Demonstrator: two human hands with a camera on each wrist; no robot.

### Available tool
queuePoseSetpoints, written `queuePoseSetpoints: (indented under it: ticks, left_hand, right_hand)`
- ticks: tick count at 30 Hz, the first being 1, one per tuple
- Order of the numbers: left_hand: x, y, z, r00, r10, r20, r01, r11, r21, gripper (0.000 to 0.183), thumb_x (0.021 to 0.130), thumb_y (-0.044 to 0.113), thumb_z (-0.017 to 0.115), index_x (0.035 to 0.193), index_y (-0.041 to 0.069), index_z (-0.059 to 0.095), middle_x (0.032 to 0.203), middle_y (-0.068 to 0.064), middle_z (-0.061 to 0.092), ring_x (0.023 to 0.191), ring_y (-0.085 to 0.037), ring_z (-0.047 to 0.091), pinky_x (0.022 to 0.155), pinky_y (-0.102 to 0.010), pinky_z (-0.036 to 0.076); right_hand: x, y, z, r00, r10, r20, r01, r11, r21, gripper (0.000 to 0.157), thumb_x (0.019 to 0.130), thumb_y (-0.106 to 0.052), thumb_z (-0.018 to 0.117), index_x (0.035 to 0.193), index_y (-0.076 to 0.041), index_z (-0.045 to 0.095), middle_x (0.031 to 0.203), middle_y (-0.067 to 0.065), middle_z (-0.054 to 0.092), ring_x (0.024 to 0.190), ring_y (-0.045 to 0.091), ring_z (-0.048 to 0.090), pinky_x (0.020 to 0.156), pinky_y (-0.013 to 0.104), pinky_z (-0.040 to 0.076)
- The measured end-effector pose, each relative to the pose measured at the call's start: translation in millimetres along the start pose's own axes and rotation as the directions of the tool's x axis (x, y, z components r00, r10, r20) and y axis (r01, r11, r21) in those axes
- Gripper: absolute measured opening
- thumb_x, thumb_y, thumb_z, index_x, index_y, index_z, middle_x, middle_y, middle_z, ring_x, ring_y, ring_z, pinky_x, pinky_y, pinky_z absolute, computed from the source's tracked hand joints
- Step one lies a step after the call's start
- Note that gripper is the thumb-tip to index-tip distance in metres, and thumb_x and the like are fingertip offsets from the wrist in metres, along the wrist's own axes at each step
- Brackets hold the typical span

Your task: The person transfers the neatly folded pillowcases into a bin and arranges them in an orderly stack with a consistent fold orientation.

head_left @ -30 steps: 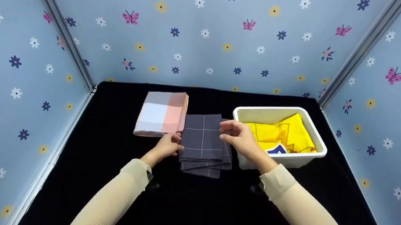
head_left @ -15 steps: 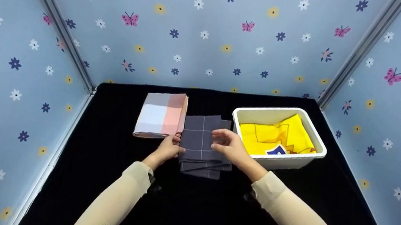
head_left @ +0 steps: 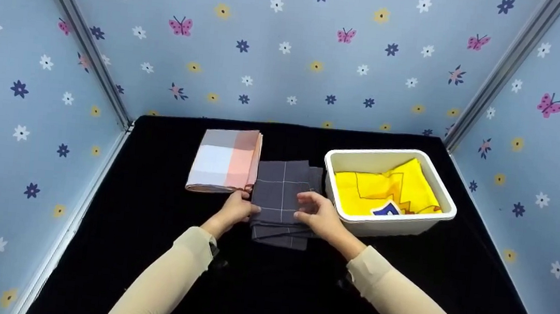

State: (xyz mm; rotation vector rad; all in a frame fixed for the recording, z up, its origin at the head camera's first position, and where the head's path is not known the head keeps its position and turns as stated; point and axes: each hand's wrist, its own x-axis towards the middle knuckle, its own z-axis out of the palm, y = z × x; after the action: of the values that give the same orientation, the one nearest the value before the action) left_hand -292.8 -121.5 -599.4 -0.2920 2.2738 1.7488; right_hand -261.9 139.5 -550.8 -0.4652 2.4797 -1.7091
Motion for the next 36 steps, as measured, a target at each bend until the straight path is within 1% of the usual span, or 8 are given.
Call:
queuePoseSetpoints:
  ticks: [7, 14, 18, 21, 24, 28, 31, 36]
  left_hand:
    - [-1.6, 0.2, 3.2, 1.0, -0.017, -0.003, 0.017, 0.999, -0.04, 0.064, 0.093, 0.002, 0.073, 0.148, -0.015, 0.046, 0.136, -0.032, 0.059, 0.101, -0.029, 0.072, 0.086, -0.04, 0.068]
    - [-2.1, 0.9, 8.7, 0.999, -0.03, 0.039, 0.035, 0.992, -0.12, 0.063, 0.095, 0.002, 0.071, 0.149, -0.017, 0.044, 0.124, -0.027, 0.066, 0.087, -0.02, 0.074, 0.075, -0.031, 0.067]
    - [-2.2, -1.0, 13.5, 0.998, -0.02, 0.051, 0.027, 0.99, -0.138, 0.054, 0.095, 0.003, 0.072, 0.142, -0.015, 0.053, 0.113, -0.019, 0.071, 0.081, -0.016, 0.072, 0.073, -0.028, 0.065]
    - [-1.2, -2.9, 17.7, 0.999, 0.023, 0.028, -0.02, 0.996, -0.091, 0.05, 0.092, 0.004, 0.073, 0.136, -0.013, 0.058, 0.112, -0.017, 0.071, 0.086, -0.017, 0.069, 0.079, -0.028, 0.061]
    - [-0.1, -3.5, 22.5, 0.997, 0.07, 0.008, -0.07, 0.996, -0.057, 0.053, 0.089, 0.003, 0.075, 0.136, -0.012, 0.056, 0.118, -0.021, 0.071, 0.095, -0.022, 0.069, 0.09, -0.032, 0.061]
    - [1.5, -1.9, 28.9, 0.994, 0.107, 0.001, -0.107, 0.993, -0.056, 0.061, 0.088, 0.003, 0.076, 0.143, -0.009, 0.052, 0.13, -0.026, 0.069, 0.11, -0.029, 0.069, 0.106, -0.042, 0.057]
    - [2.3, -0.8, 32.3, 0.993, 0.116, 0.003, -0.116, 0.991, -0.063, 0.07, 0.088, 0.003, 0.076, 0.151, -0.007, 0.048, 0.141, -0.027, 0.063, 0.123, -0.034, 0.064, 0.116, -0.046, 0.051]
    - [2.0, 0.0, 35.8, 0.989, 0.146, -0.007, -0.147, 0.987, -0.066, 0.082, 0.083, -0.005, 0.074, 0.158, -0.006, 0.041, 0.15, -0.028, 0.057, 0.135, -0.039, 0.057, 0.123, -0.05, 0.044]
  right_hand:
    - [-2, 18, 5.5, 1.0, 0.012, -0.023, -0.012, 1.0, 0.012, 0.048, 0.089, 0.005, 0.077, 0.133, 0.016, 0.063, 0.131, 0.04, 0.065, 0.117, 0.054, 0.069, 0.109, 0.063, 0.055]
    - [-5, 29, 9.6, 0.999, 0.038, -0.024, -0.039, 0.999, -0.025, 0.049, 0.089, 0.003, 0.078, 0.134, 0.015, 0.063, 0.132, 0.036, 0.067, 0.121, 0.05, 0.068, 0.109, 0.06, 0.055]
    - [-6, 36, 12.7, 0.998, 0.057, -0.029, -0.058, 0.998, -0.04, 0.049, 0.089, 0.003, 0.078, 0.135, 0.014, 0.064, 0.133, 0.034, 0.068, 0.121, 0.047, 0.067, 0.109, 0.058, 0.055]
    - [-7, 39, 13.7, 0.997, 0.074, -0.037, -0.075, 0.997, -0.033, 0.049, 0.089, 0.004, 0.078, 0.135, 0.013, 0.065, 0.134, 0.033, 0.068, 0.121, 0.047, 0.067, 0.108, 0.059, 0.056]
    - [-8, 40, 13.8, 0.995, 0.087, -0.047, -0.088, 0.996, -0.019, 0.049, 0.088, 0.005, 0.078, 0.135, 0.013, 0.065, 0.134, 0.033, 0.068, 0.119, 0.048, 0.068, 0.107, 0.06, 0.056]
    - [-9, 42, 13.8, 0.993, 0.102, -0.055, -0.102, 0.995, -0.012, 0.049, 0.088, 0.006, 0.077, 0.134, 0.013, 0.065, 0.133, 0.033, 0.069, 0.117, 0.047, 0.07, 0.106, 0.059, 0.058]
    - [-8, 43, 13.8, 0.992, 0.113, -0.06, -0.113, 0.993, -0.012, 0.049, 0.088, 0.006, 0.077, 0.134, 0.013, 0.065, 0.133, 0.033, 0.07, 0.116, 0.048, 0.071, 0.106, 0.058, 0.058]
    - [-7, 43, 13.3, 0.989, 0.127, -0.074, -0.129, 0.991, -0.024, 0.05, 0.088, 0.006, 0.077, 0.136, 0.012, 0.065, 0.134, 0.032, 0.069, 0.118, 0.048, 0.071, 0.104, 0.053, 0.061]
